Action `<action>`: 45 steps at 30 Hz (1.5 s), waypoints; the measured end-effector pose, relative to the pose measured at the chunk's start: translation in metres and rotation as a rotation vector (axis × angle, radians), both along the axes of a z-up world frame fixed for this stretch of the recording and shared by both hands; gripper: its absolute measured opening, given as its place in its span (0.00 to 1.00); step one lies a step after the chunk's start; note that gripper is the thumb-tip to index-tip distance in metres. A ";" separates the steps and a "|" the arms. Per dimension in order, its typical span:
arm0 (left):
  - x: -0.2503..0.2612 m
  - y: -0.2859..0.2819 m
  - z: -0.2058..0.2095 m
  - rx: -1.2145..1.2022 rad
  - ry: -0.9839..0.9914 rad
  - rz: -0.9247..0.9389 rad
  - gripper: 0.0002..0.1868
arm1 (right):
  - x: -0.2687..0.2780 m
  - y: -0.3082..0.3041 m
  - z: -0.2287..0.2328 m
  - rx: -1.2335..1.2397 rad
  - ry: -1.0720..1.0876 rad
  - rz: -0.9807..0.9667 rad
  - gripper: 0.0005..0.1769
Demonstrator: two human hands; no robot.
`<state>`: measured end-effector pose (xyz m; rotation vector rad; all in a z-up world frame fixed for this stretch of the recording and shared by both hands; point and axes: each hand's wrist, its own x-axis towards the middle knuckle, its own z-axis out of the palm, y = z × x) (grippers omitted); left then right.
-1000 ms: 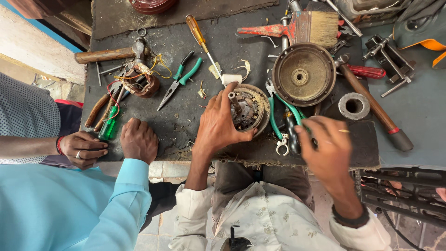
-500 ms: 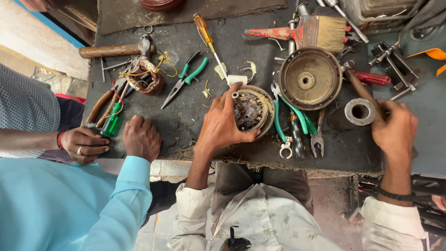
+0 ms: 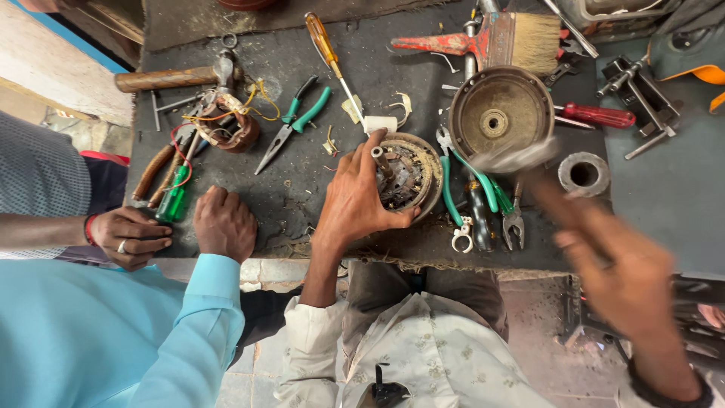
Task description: The person uses a hammer and screwdriver to disassemble a motor housing, then uses a caliper to measure the rotor. The person works at a cluttered workbench with various tools and motor parts.
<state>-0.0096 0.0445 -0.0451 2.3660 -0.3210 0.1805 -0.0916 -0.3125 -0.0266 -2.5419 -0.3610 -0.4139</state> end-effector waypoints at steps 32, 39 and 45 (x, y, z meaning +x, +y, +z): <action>-0.003 -0.002 -0.017 -0.021 -0.084 -0.022 0.67 | -0.012 0.046 0.002 0.166 0.094 -0.063 0.26; -0.012 -0.007 -0.030 0.030 -0.172 -0.021 0.65 | -0.005 0.059 0.003 0.174 0.057 -0.092 0.26; -0.013 -0.009 -0.022 0.058 -0.166 -0.018 0.64 | 0.017 0.075 -0.002 0.072 0.139 -0.064 0.26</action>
